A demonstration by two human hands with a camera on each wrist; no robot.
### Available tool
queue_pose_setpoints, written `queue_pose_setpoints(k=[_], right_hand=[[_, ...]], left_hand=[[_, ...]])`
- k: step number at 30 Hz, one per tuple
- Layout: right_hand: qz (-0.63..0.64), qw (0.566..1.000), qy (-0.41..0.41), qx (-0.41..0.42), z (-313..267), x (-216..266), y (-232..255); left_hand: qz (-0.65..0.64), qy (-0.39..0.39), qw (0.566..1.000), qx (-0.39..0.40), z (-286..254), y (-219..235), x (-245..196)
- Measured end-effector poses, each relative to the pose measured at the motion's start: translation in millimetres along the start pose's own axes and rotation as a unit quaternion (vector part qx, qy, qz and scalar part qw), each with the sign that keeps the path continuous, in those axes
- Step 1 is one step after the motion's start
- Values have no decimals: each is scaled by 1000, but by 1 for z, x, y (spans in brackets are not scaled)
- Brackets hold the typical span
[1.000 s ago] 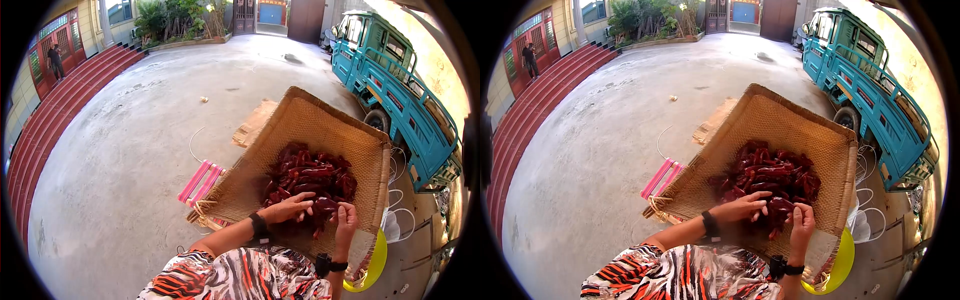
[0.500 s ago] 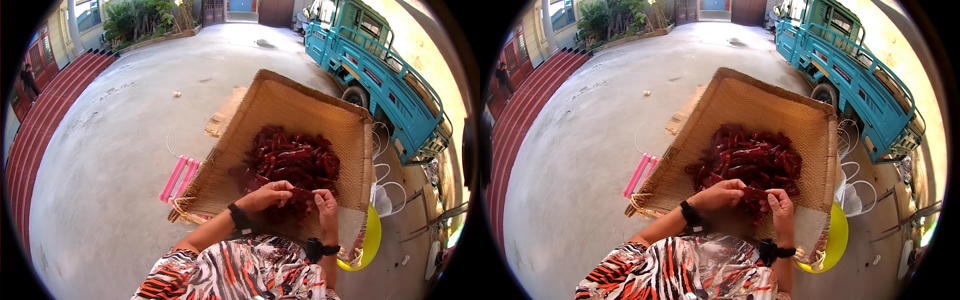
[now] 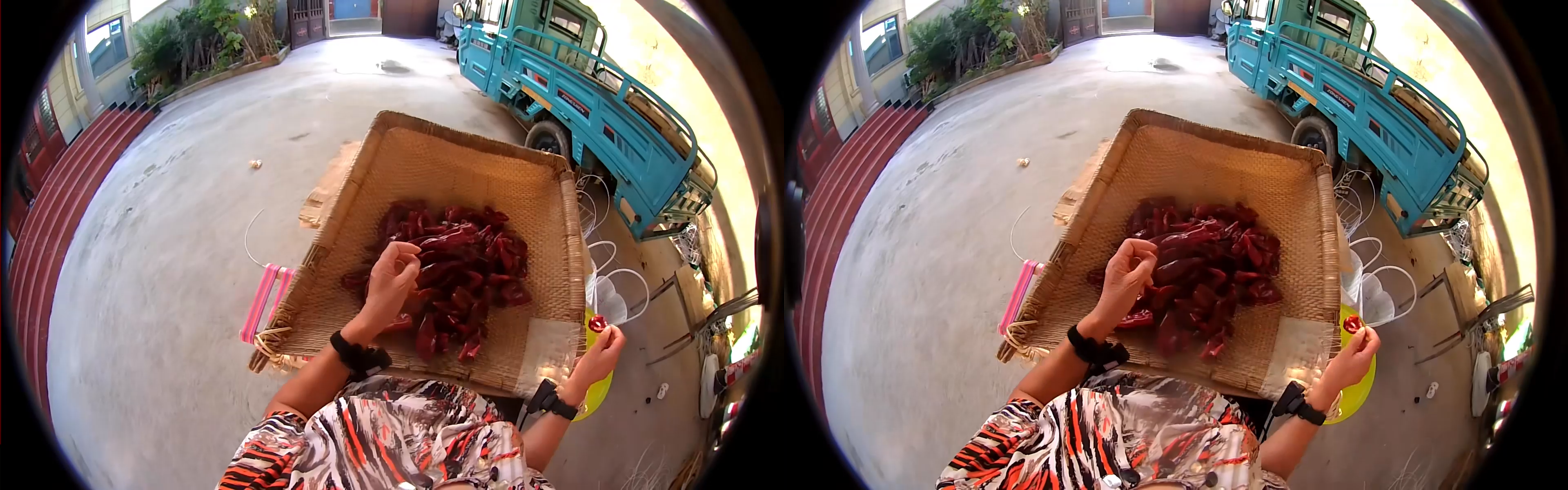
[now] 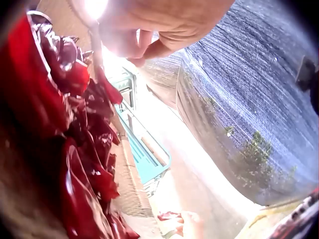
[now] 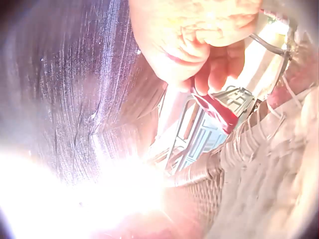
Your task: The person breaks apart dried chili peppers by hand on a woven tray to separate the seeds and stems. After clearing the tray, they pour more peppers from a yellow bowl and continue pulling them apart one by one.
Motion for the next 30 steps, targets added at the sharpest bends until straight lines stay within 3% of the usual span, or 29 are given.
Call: queue_pose_setpoints(k=[1,3,4,5,7,9,12,15,17,21,24,27,30], right_hand=[[-28,997,-59,44,-2,-9,-7],[31,994,-76,70,-9,-7,-16],[61,991,-84,83,-10,-7,-22],[179,978,-47,91,-12,-7,-40],[242,944,-71,211,-22,32,-66],[301,883,-55,355,-44,95,-95],[383,805,-13,452,-65,138,-126],[408,791,24,455,-68,174,-133],[420,793,33,441,-65,199,-125],[458,709,-13,536,-85,206,-146],[515,643,-64,563,-103,190,-161],[520,644,-119,548,-105,175,-151],[461,788,-94,396,-66,134,-121]], left_hand=[[56,-1,998,3,5,1,-3],[246,-60,967,-14,15,0,-19],[338,-88,937,-22,19,-5,-25],[398,-114,909,-43,23,-7,-30],[511,-165,840,-81,28,-17,-36],[514,-147,844,-35,41,-22,-13],[512,-157,844,-21,37,-27,-17],[466,-177,867,-29,20,-32,-44],[432,-171,885,13,10,-41,-56],[392,-166,897,117,-2,-57,-56],[339,-88,921,173,-4,-57,-32],[306,-17,939,158,-5,-51,-11],[450,-84,885,80,-5,-40,-11]])
Point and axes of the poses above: each hand's wrist, its own z-axis towards the middle knuckle, its own y-axis out of the back of the hand, x = y × z, the point moved 10 cm from there along z, towards the middle knuckle, and after that the axes turned 10 degrees about x, right-handed, at the moved point
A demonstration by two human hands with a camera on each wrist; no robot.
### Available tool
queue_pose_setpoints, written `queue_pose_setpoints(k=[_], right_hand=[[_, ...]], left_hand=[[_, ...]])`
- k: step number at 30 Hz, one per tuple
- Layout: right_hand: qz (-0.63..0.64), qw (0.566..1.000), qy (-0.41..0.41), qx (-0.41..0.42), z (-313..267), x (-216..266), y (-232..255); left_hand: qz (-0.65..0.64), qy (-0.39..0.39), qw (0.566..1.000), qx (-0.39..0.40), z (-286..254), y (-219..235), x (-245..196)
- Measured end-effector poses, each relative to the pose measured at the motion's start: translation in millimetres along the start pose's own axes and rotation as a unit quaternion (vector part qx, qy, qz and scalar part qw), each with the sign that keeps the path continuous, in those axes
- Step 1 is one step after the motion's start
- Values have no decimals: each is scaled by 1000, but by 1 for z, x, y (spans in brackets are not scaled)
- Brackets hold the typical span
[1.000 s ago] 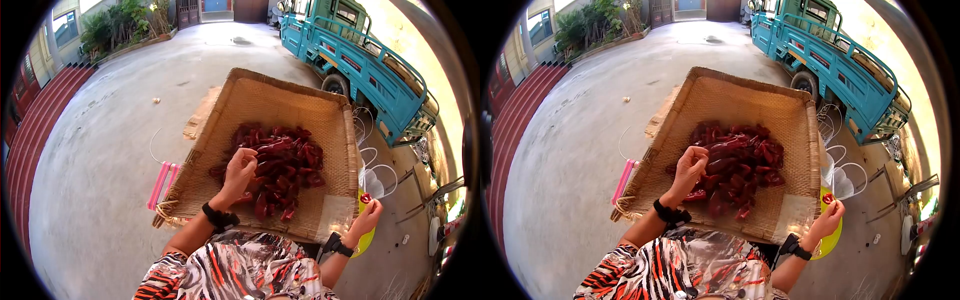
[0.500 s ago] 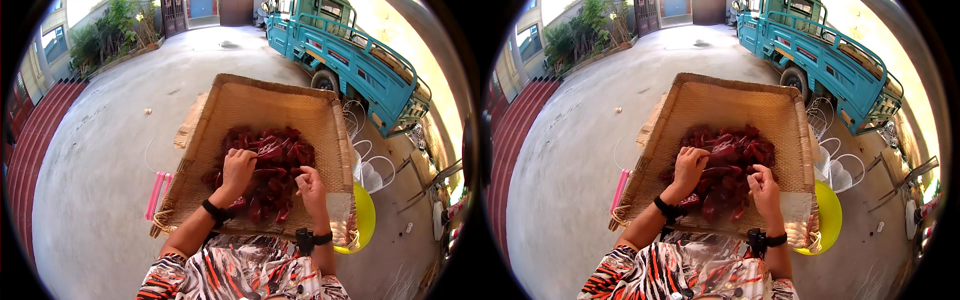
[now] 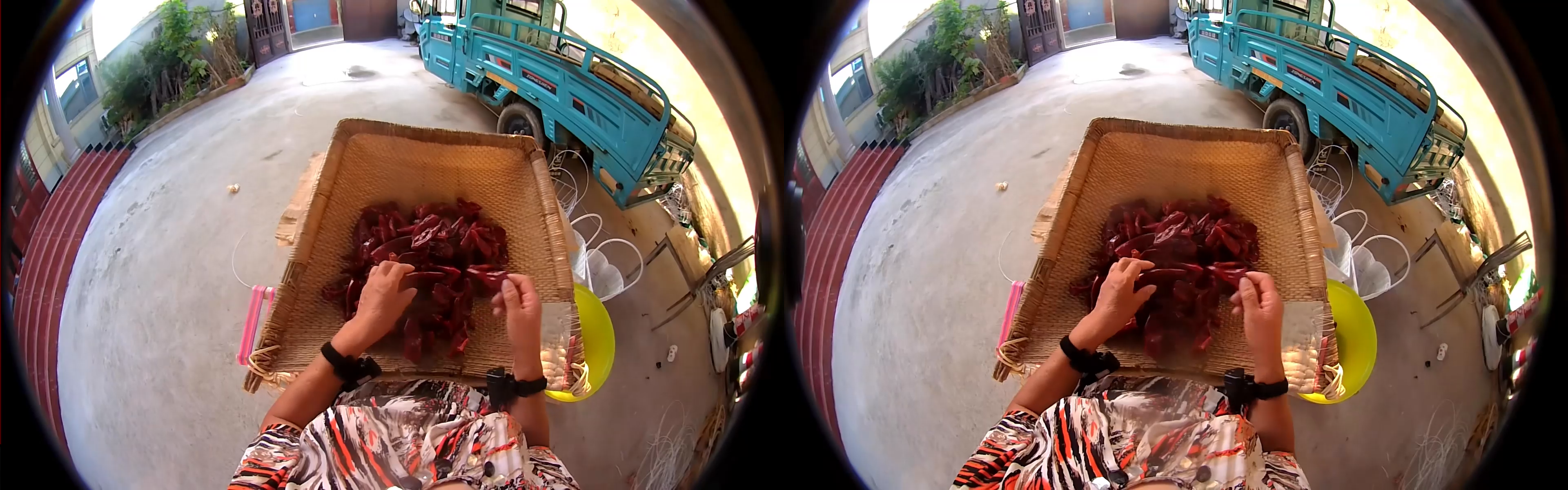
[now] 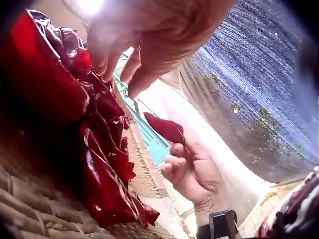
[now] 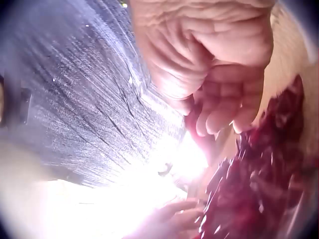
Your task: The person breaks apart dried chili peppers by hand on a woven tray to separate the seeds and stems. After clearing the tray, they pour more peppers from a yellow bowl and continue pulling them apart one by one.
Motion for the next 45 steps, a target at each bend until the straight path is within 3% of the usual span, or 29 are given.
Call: queue_pose_setpoints(k=[4,7,10,11,14,18,21,22,24,25,28,31,33,34,36,37,40,43,45], right_hand=[[-143,966,76,-203,-29,41,91],[-303,898,69,-313,-53,57,135],[-382,857,-18,-347,-64,30,168],[-347,877,-14,-332,-63,21,169],[-202,966,-42,-154,-35,1,116],[-115,989,-22,96,-18,14,-7],[-95,986,44,132,-13,25,-52],[-66,985,11,156,-10,14,-57],[-8,977,-59,205,-8,-8,-67],[7,978,-49,204,-9,-11,-68],[87,970,-65,216,-13,-12,-71],[75,976,-64,193,-15,-27,-66],[40,990,-40,128,-13,-17,-43],[23,995,-27,95,-13,-10,-30],[-20,999,19,-33,-15,7,16],[-40,995,38,-87,-20,14,40],[-189,954,59,-224,-42,41,103],[-366,867,147,-303,-64,66,138],[-329,884,32,-331,-69,48,156]], left_hand=[[78,51,994,57,3,-19,22],[99,82,989,79,5,-25,28],[77,73,993,50,5,-18,24],[73,53,995,36,4,-13,18],[24,15,999,24,2,-4,0],[-68,-11,997,46,-3,-2,-30],[-93,-66,993,31,-7,-3,-44],[-108,-86,990,30,-8,-3,-48],[-240,8,969,64,-12,-8,-38],[-303,56,948,80,-15,-12,-32],[-500,89,856,96,-18,-31,-14],[-483,98,856,155,-17,-30,-17],[-462,87,864,181,-14,-24,-15],[-419,116,882,183,-15,-20,-1],[-241,81,958,135,-14,15,5],[-203,89,967,121,-15,27,10],[-66,99,984,135,-23,43,22],[127,116,964,205,-35,38,30],[114,100,956,253,-38,31,20]])
Point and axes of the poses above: each hand's wrist, its own z-axis towards the middle knuckle, its own y-axis out of the back of the hand, x = y × z, the point moved 10 cm from there along z, towards the middle knuckle, and after that the axes turned 10 degrees about x, right-handed, at the moved point
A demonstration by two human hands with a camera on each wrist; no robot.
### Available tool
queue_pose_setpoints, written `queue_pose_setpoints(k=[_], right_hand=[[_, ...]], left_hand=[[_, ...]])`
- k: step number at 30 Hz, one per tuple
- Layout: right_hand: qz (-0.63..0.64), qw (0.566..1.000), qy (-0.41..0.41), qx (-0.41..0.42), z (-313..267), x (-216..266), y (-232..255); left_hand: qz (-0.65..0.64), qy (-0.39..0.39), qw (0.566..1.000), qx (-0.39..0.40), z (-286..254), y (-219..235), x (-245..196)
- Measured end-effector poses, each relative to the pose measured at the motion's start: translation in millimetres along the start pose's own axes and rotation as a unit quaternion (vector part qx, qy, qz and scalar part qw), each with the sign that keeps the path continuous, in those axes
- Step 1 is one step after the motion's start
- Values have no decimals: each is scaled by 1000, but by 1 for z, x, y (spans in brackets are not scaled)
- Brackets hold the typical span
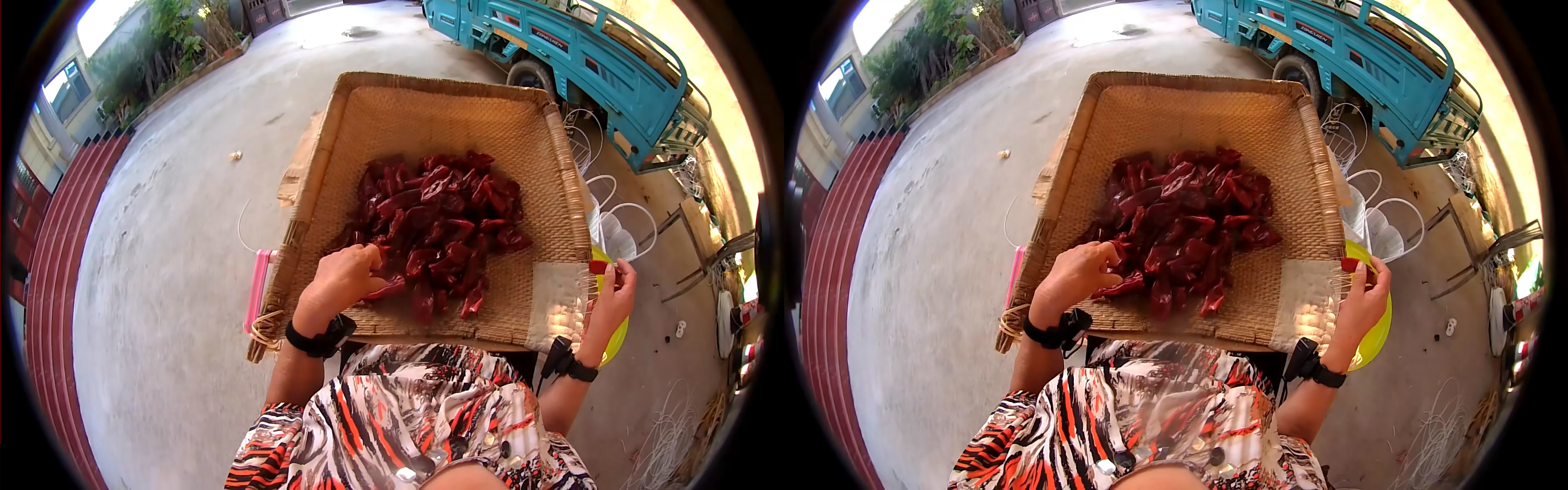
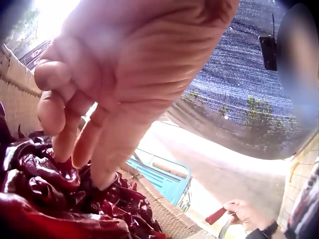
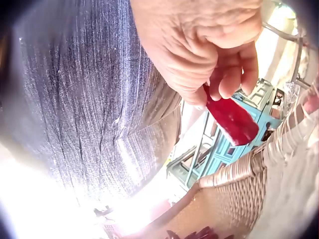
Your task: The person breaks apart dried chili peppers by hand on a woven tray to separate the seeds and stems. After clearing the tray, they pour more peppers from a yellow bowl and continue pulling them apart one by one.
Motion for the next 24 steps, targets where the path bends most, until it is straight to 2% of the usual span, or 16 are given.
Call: queue_pose_setpoints(k=[1,2,5,6,9,10,13,15,16,17,18,19,21,22,24], right_hand=[[-1,998,-62,9,-1,-14,2],[10,997,-66,24,2,-31,-3],[42,991,-50,114,-2,-13,-33],[-5,987,-2,160,-4,-5,-49],[26,974,-38,223,-18,18,-75],[-29,976,22,214,-13,11,-82],[56,984,-38,167,-12,0,-71],[57,993,-20,101,-7,-7,-50],[55,996,-13,68,-5,-2,-37],[53,998,-5,34,-3,-2,-26],[3,998,62,-9,3,-17,-18],[20,1000,16,-2,2,-29,-20],[54,996,-72,13,1,-47,-23],[69,994,-72,49,1,-44,-30],[99,985,-74,121,-7,-31,-47]], left_hand=[[-2,-12,1000,24,0,-5,-6],[14,-18,999,41,2,-15,-7],[54,-57,997,12,8,-41,-13],[70,-64,995,3,9,-47,-15],[73,-36,997,2,15,-44,-21],[66,-30,997,2,14,-39,-23],[35,-25,999,-15,9,-18,-30],[3,-37,999,-37,4,-6,-31],[-20,-15,1000,-10,5,-4,-28],[-69,-44,996,-37,5,0,-31],[-119,-73,988,-65,6,4,-32],[-169,-102,976,-93,5,8,-34],[-170,-141,968,-115,5,13,-44],[-170,-159,964,-127,5,15,-49],[-247,-158,949,-115,12,9,-48]])
Point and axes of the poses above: each hand's wrist, its own z-axis towards the middle knuckle, its own y-axis out of the back of the hand, x = y × z, the point moved 10 cm from there along z, towards the middle knuckle, and after that the axes turned 10 degrees about x, right-handed, at the moved point
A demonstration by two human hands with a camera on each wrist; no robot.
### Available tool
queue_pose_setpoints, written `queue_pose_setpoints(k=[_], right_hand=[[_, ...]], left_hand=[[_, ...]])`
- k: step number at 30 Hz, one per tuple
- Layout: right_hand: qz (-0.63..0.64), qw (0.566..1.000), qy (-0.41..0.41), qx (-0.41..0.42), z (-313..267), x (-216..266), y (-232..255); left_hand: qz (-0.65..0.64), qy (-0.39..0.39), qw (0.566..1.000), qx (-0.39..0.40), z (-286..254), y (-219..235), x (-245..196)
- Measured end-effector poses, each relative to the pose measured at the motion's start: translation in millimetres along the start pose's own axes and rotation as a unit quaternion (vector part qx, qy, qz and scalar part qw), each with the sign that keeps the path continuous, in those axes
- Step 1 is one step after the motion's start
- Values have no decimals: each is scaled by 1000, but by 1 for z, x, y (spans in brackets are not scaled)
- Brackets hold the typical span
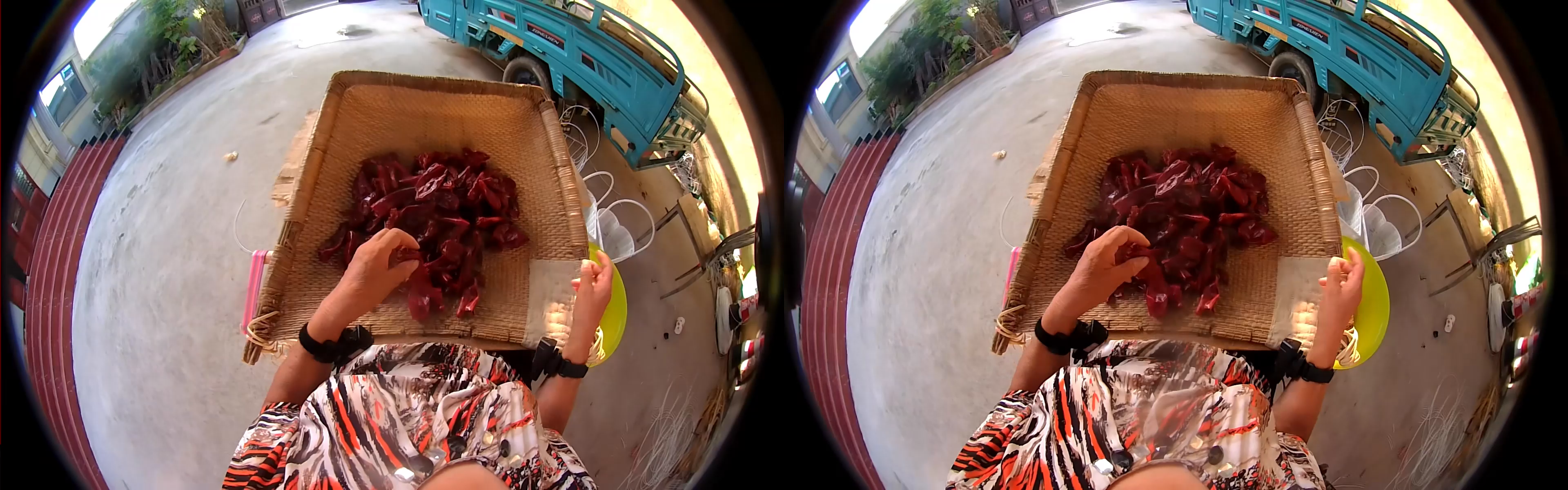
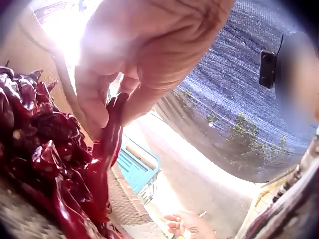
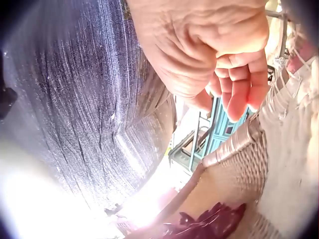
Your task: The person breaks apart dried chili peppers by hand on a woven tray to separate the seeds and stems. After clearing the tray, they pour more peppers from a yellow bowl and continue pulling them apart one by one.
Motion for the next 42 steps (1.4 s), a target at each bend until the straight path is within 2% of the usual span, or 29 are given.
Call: queue_pose_setpoints(k=[3,5,6,9,11,12,13,15,19,20,21,22,24,25,26,27,30,31,33,34,35,37,39,41,42], right_hand=[[68,969,50,232,-17,28,-75],[133,900,58,411,-52,63,-132],[137,872,78,463,-71,81,-149],[153,837,51,523,-97,89,-184],[204,821,2,534,-101,88,-187],[226,813,-27,536,-101,84,-187],[245,811,-22,531,-99,79,-185],[281,809,-16,517,-93,68,-181],[268,884,-20,383,-57,44,-146],[331,891,-45,307,-46,33,-130],[378,889,-75,247,-37,19,-114],[421,882,-103,184,-25,0,-94],[491,854,-157,67,-9,-37,-62],[565,810,-127,91,7,-66,-53],[611,780,-115,71,12,-78,-44],[655,747,-102,52,14,-77,-35],[726,668,-163,-9,4,-76,-29],[731,663,-159,20,6,-80,-32],[698,689,-132,145,5,-65,-50],[674,707,-138,164,-1,-55,-63],[618,754,-146,169,-6,-48,-72],[528,808,-132,227,-23,-14,-95],[397,853,-91,326,-39,15,-125],[260,867,-38,422,-56,42,-154],[259,854,-23,450,-65,54,-166]], left_hand=[[-61,14,997,-36,6,-7,8],[-4,-53,995,-83,8,-4,-16],[-32,-66,994,-83,10,-8,-21],[-102,-106,986,-84,15,-25,-22],[-162,-44,985,-41,18,-37,-10],[-282,-10,959,-21,19,-46,3],[-365,18,931,6,20,-57,15],[-405,58,909,83,21,-73,23],[-237,2,972,4,16,-45,13],[-94,16,995,-11,11,-36,15],[49,27,998,-24,6,-28,14],[88,58,994,-6,3,-27,19],[163,105,980,39,-3,-28,28],[199,120,971,66,-5,-31,33],[217,142,957,129,-6,-40,41],[217,145,954,145,-8,-44,47],[224,144,953,142,-7,-47,48],[224,142,956,127,-7,-47,52],[234,119,961,88,-6,-42,50],[236,115,961,86,-5,-42,49],[239,111,961,84,-5,-42,48],[232,116,963,72,-4,-37,45],[214,129,967,55,-3,-27,37],[151,86,984,33,-1,-20,23],[117,66,991,22,-1,-18,16]])
Point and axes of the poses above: each hand's wrist, its own z-axis towards the middle knuckle, its own y-axis out of the back of the hand, x = y × z, the point moved 10 cm from there along z, towards the middle knuckle, and after that the axes turned 10 degrees about x, right-handed, at the moved point
